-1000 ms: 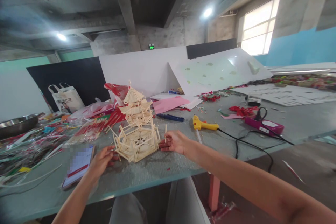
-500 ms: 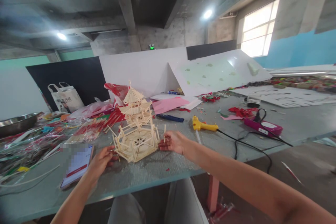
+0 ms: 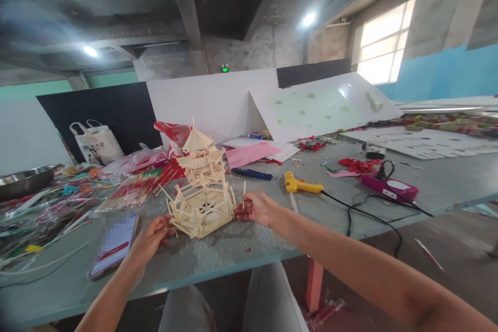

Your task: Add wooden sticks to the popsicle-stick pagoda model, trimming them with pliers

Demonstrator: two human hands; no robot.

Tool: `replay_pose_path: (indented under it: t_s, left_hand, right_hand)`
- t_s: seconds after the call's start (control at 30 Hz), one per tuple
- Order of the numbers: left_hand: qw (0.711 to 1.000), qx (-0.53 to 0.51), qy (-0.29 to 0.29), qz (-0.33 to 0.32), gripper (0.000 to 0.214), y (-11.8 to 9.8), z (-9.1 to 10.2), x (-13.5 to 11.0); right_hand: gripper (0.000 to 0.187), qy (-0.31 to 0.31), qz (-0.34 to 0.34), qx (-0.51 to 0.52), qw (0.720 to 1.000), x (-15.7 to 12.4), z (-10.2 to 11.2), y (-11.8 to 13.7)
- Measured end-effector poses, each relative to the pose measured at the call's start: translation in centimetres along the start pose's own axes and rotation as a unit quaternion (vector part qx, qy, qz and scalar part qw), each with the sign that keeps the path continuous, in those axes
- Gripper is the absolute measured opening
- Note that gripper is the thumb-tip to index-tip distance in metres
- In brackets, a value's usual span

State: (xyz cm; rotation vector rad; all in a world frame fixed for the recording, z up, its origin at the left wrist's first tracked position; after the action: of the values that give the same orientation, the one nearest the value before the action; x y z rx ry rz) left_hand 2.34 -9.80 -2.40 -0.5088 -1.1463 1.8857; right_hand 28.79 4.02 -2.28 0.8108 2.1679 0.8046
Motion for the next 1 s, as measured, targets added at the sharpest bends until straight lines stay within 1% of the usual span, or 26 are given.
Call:
replay_pose_path:
  t_s: [0.23, 0.43, 0.67, 0.83, 1.0]
  left_hand:
    - [1.000, 0.003, -0.005, -0.006, 0.033, 0.0, -0.1, -0.1]
    - [1.000, 0.006, -0.010, 0.005, 0.034, 0.0, 0.1, 0.5]
    - [1.000, -0.022, -0.004, 0.022, 0.028, -0.5, 0.1, 0.1]
    - [0.997, -0.059, 0.014, 0.042, 0.023, -1.1, -0.6, -0.7]
    - [0.994, -0.091, 0.030, 0.061, 0.021, -1.9, -1.9, -1.6]
  right_hand:
    - [0.014, 0.003, 0.013, -0.013, 1.000, 0.4, 0.1, -0.1]
    - [0.017, 0.015, 0.025, -0.016, 0.999, 0.2, -0.1, -0.2]
    - [0.020, 0.001, 0.045, -0.028, 0.999, 0.1, -0.4, 0.3]
    - [0.019, -0.025, 0.055, -0.045, 0.997, 0.4, 0.3, 1.1]
    - [0.022, -0.058, 0.069, -0.056, 0.994, 1.3, 1.1, 2.5]
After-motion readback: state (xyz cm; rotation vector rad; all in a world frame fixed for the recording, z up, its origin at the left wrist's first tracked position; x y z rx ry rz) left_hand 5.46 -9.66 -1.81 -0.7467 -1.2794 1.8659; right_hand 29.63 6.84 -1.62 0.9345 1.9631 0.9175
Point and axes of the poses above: each hand's wrist, its own x-axis towards the middle knuckle, its own z-axis out of the back of the hand, y = z × x, the point moved 9 cm from there along x, towards the middle knuckle, and after that the axes turned 15 degrees about x, right-handed, at the moved point
